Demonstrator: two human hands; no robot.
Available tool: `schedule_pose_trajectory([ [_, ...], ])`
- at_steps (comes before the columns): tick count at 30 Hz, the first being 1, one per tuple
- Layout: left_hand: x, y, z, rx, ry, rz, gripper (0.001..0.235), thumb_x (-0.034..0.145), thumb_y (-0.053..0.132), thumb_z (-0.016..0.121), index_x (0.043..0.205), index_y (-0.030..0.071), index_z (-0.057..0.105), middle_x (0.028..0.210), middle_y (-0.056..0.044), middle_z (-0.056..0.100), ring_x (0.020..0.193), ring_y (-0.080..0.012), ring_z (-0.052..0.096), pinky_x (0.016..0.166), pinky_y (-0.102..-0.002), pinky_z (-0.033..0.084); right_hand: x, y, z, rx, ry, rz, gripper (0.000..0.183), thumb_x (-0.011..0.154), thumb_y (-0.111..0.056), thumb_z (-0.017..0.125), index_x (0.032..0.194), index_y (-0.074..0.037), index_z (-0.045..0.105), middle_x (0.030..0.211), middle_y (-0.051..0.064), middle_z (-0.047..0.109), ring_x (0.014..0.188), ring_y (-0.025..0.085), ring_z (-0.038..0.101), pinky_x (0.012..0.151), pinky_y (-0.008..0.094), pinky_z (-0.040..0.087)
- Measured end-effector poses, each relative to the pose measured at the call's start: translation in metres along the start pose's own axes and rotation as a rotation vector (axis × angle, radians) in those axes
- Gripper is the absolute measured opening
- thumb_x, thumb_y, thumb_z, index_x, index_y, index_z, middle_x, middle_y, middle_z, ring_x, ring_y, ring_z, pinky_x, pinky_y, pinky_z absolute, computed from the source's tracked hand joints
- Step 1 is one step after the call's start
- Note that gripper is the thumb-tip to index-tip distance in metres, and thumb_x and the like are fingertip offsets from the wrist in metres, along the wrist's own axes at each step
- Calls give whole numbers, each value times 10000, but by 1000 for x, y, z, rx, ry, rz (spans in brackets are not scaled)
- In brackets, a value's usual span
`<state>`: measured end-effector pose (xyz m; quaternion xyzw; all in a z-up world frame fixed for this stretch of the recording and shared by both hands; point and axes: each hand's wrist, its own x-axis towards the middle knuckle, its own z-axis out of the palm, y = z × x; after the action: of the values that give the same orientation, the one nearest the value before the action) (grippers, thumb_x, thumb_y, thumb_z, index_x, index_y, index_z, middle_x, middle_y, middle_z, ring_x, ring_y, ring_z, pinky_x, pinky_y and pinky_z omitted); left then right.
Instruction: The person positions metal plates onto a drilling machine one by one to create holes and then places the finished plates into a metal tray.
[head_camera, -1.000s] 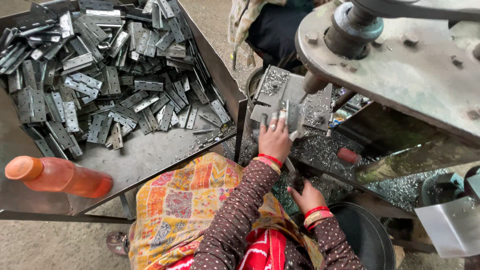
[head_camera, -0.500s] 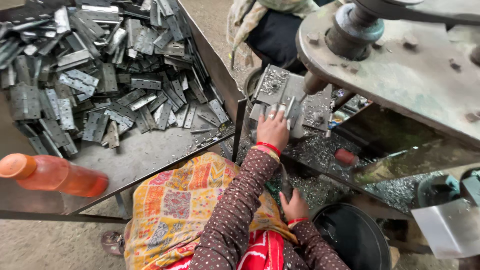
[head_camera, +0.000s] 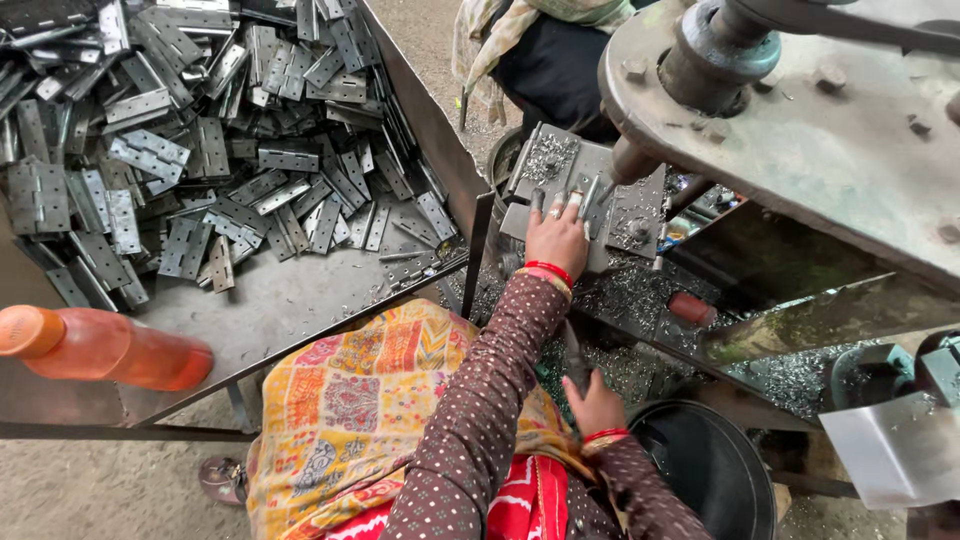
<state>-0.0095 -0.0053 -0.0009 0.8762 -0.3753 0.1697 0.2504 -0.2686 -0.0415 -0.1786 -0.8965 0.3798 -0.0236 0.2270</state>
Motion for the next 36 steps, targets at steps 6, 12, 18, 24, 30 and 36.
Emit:
schedule_pose_trajectory([
  [6, -14, -2, -11, 1, -35, -5, 215, 870, 207, 602, 957, 97, 765, 1293, -62, 660, 1246, -269, 587, 1065, -569, 391, -3, -7, 15, 81, 104, -58, 537, 884, -546, 661, 1070, -44, 614, 870, 266, 727, 829, 481, 705, 700, 561, 558],
  [12, -11, -7, -9, -2, -46, 1, 214, 893, 174, 581, 960, 113, 774, 1234, -45, 683, 1228, -263, 606, 1092, -610, 372, 5, -10, -39, 99, -122, -13, 572, 796, -557, 693, 1116, -84, 663, 901, 266, 734, 868, 476, 704, 764, 552, 560],
  [18, 13, -9, 11, 5, -4, -8, 216, 914, 162, 565, 931, 107, 774, 1259, -55, 689, 1232, -266, 626, 1083, -603, 381, -3, -5, -10, 74, -96, 66, 574, 849, -567, 672, 1102, -54, 615, 884, 253, 741, 841, 468, 723, 765, 542, 561],
  [24, -4, -9, 3, 8, -16, 14, 219, 904, 186, 567, 901, 113, 772, 1294, -62, 682, 1234, -272, 625, 1134, -591, 349, 0, 7, 23, 144, 30, -40, 589, 873, -589, 631, 1086, -40, 628, 925, 260, 738, 884, 478, 711, 748, 545, 563],
  [30, -8, -9, -8, -23, -69, -9, 224, 897, 192, 565, 900, 117, 776, 1276, -25, 681, 1242, -257, 609, 1142, -619, 329, 20, 17, -24, -10, -126, -67, 654, 827, -642, 690, 1069, -36, 640, 915, 275, 736, 879, 473, 717, 779, 537, 565],
  [36, 17, -7, 12, -39, -61, -28, 230, 907, 185, 556, 905, 120, 777, 1327, -35, 650, 1248, -262, 600, 1096, -612, 350, -2, -1, -5, 59, -48, 27, 603, 842, -591, 651, 1098, -47, 620, 891, 267, 737, 867, 495, 701, 758, 577, 548],
])
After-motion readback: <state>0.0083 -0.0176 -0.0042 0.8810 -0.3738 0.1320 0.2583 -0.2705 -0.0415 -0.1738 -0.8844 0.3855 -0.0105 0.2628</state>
